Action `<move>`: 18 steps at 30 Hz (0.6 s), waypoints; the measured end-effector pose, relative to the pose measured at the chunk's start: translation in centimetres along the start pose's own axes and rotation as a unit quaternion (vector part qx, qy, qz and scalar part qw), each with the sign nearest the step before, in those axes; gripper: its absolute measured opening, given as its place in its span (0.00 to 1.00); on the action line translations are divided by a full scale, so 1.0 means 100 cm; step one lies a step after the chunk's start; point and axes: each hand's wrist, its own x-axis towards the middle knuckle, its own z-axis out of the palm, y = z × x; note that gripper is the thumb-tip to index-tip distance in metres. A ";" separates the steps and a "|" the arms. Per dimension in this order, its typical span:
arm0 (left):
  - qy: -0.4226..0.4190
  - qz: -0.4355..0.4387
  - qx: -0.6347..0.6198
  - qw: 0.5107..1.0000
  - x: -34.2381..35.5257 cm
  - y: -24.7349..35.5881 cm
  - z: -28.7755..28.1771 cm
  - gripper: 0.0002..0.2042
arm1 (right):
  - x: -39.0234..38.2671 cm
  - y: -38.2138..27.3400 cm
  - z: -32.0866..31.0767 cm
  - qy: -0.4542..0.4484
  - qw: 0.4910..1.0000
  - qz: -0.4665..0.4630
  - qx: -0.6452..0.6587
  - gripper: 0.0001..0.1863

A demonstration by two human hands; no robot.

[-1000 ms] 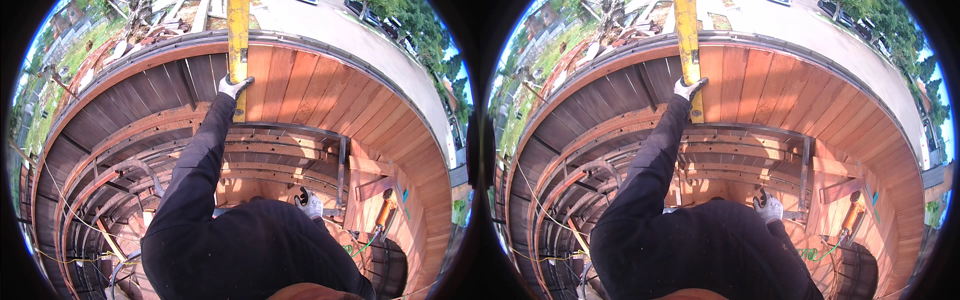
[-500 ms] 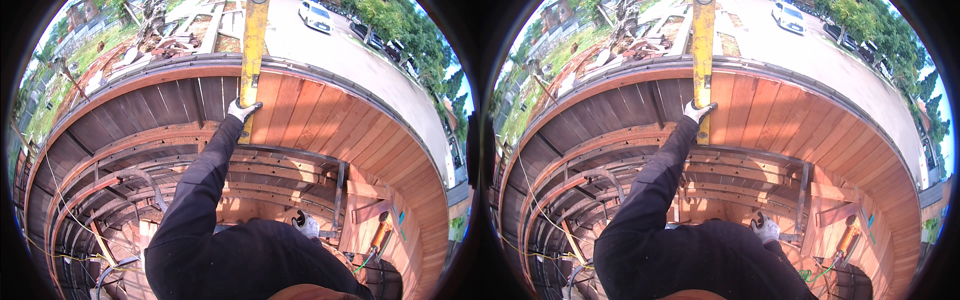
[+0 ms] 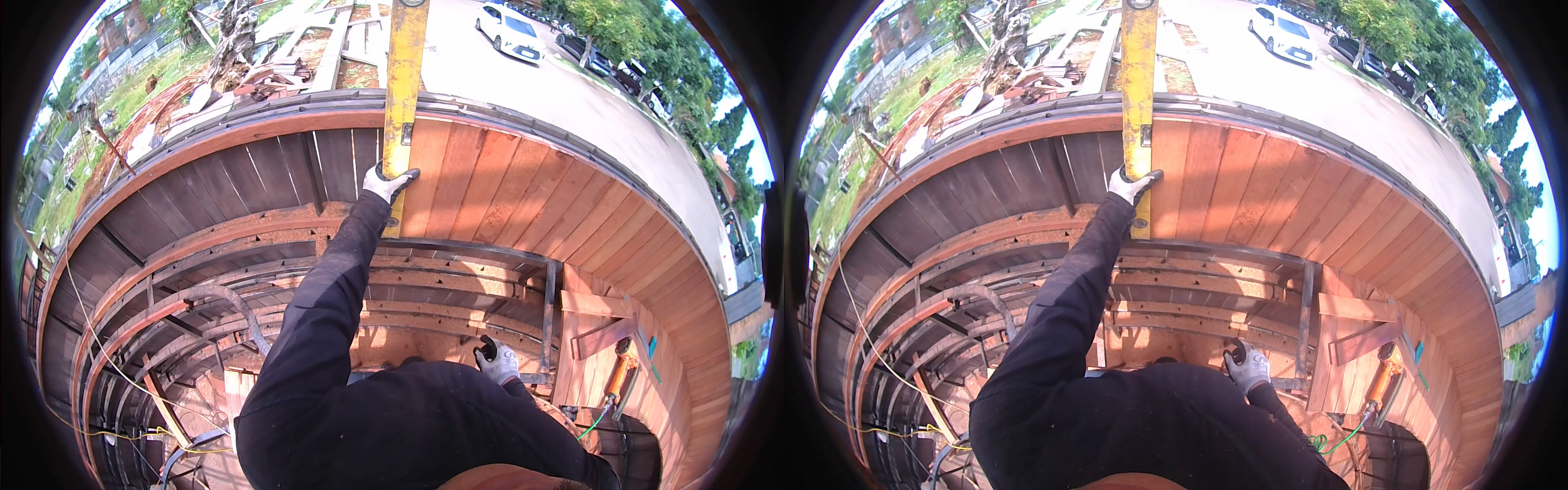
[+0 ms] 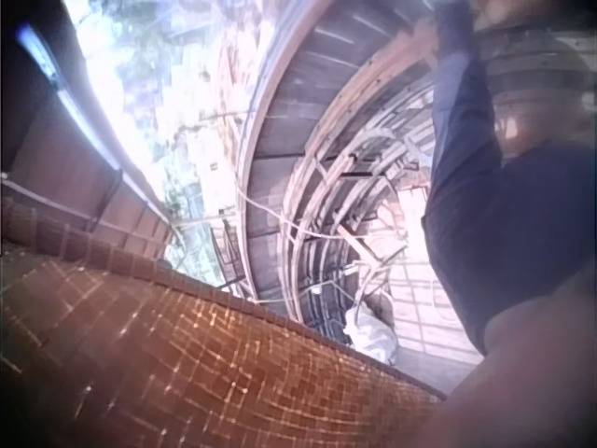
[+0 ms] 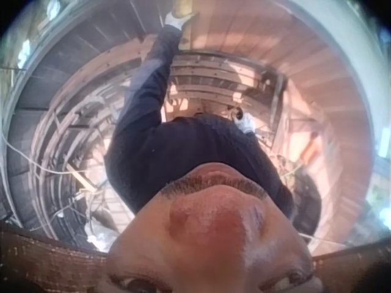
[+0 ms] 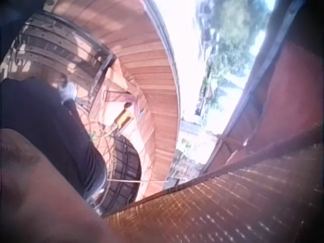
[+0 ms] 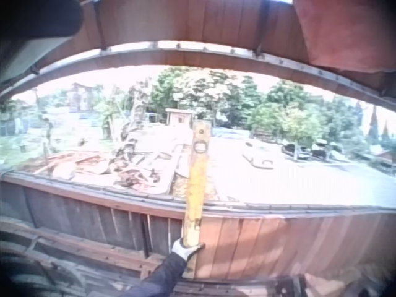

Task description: The person installs wooden planks on a curved wooden structure. They use a nail gun to secure the planks and a spirit level to check alignment, repeating the process for multiple planks.

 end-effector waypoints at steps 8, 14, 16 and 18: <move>-0.003 0.041 0.041 0.998 -0.004 0.003 0.001 0.24 | 0.114 -0.136 -0.117 0.293 0.887 -0.357 0.026 0.25; -0.013 0.032 0.048 0.998 0.001 -0.002 0.004 0.21 | 0.190 -0.246 -0.199 0.449 0.753 -0.472 -0.094 0.33; -0.021 0.018 -0.007 1.000 0.004 -0.008 0.003 0.22 | 0.212 -0.267 -0.205 0.439 0.761 -0.465 -0.115 0.35; -0.018 0.020 -0.030 0.999 0.001 -0.006 0.003 0.25 | 0.229 -0.282 -0.198 0.382 0.796 -0.441 -0.161 0.37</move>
